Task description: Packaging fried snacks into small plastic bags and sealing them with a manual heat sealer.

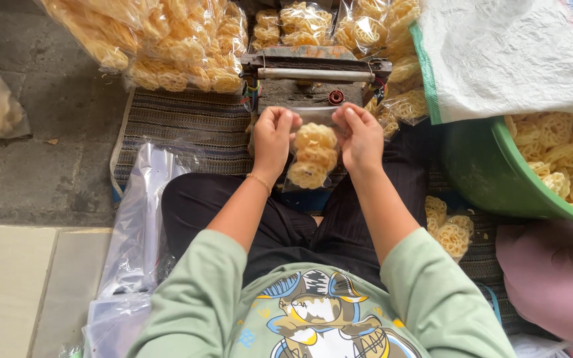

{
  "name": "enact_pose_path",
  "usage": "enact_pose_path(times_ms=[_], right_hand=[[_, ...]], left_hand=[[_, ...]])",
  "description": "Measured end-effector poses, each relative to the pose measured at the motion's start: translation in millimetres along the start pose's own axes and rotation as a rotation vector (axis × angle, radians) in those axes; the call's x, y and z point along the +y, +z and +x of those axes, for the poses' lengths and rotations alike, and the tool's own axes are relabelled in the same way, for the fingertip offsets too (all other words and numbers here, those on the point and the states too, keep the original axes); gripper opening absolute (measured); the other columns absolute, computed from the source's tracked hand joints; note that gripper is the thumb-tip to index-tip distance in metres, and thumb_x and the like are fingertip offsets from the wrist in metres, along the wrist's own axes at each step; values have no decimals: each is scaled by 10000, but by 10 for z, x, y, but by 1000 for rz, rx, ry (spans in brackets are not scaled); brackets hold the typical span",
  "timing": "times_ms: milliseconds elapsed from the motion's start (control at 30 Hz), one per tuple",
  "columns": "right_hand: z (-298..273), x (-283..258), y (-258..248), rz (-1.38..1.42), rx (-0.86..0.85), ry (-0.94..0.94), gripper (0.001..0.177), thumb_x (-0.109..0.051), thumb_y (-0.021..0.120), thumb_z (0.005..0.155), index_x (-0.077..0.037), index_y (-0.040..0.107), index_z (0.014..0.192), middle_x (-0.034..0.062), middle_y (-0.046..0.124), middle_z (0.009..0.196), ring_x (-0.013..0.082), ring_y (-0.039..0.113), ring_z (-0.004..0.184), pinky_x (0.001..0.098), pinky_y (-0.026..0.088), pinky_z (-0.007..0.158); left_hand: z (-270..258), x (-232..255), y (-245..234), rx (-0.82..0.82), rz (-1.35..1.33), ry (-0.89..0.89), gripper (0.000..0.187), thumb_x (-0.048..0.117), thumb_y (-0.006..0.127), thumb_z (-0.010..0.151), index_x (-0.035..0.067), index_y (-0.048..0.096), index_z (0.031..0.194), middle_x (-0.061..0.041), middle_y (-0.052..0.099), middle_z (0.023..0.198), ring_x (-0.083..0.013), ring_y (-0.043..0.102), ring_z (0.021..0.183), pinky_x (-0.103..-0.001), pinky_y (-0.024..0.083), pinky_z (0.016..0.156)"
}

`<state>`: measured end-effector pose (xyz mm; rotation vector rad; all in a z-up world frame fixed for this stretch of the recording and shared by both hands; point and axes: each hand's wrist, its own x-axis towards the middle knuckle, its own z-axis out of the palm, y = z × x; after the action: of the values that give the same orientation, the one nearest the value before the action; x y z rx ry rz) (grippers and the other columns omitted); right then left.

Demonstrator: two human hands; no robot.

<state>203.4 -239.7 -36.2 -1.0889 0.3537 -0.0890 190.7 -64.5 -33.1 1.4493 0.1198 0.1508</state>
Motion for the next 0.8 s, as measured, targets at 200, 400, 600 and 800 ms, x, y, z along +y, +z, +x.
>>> enact_pose_path(times_ms=[200, 400, 600, 800], right_hand=[[803, 390, 0, -102, 206, -71, 114, -210, 765, 921, -118, 705, 951, 37, 754, 782, 126, 710, 693, 332, 631, 585], [941, 422, 17, -85, 246, -79, 115, -191, 772, 895, -111, 700, 853, 50, 748, 723, 137, 739, 657, 361, 655, 554], [838, 337, 97, -61, 256, -72, 88, -164, 768, 882, -99, 716, 854, 42, 733, 701, 127, 723, 626, 342, 651, 553], [869, 346, 96, -40, 274, -74, 87, -154, 769, 876, -94, 716, 844, 50, 732, 689, 138, 730, 609, 351, 654, 556]], left_hand=[[607, -306, 193, 222, -313, -254, 104, 257, 703, 915, 157, 681, 934, 11, 764, 918, -120, 752, 847, -295, 611, 637], [980, -750, 215, 284, -360, -309, 102, 251, 711, 889, 159, 672, 868, -5, 764, 883, -163, 749, 865, -399, 601, 688], [1044, -825, 182, 287, -394, -316, 95, 230, 739, 864, 147, 696, 847, -25, 768, 849, -160, 753, 808, -412, 622, 653], [938, -594, 199, 293, -410, -340, 93, 232, 755, 847, 154, 705, 847, -36, 777, 845, -172, 762, 810, -460, 629, 666]])
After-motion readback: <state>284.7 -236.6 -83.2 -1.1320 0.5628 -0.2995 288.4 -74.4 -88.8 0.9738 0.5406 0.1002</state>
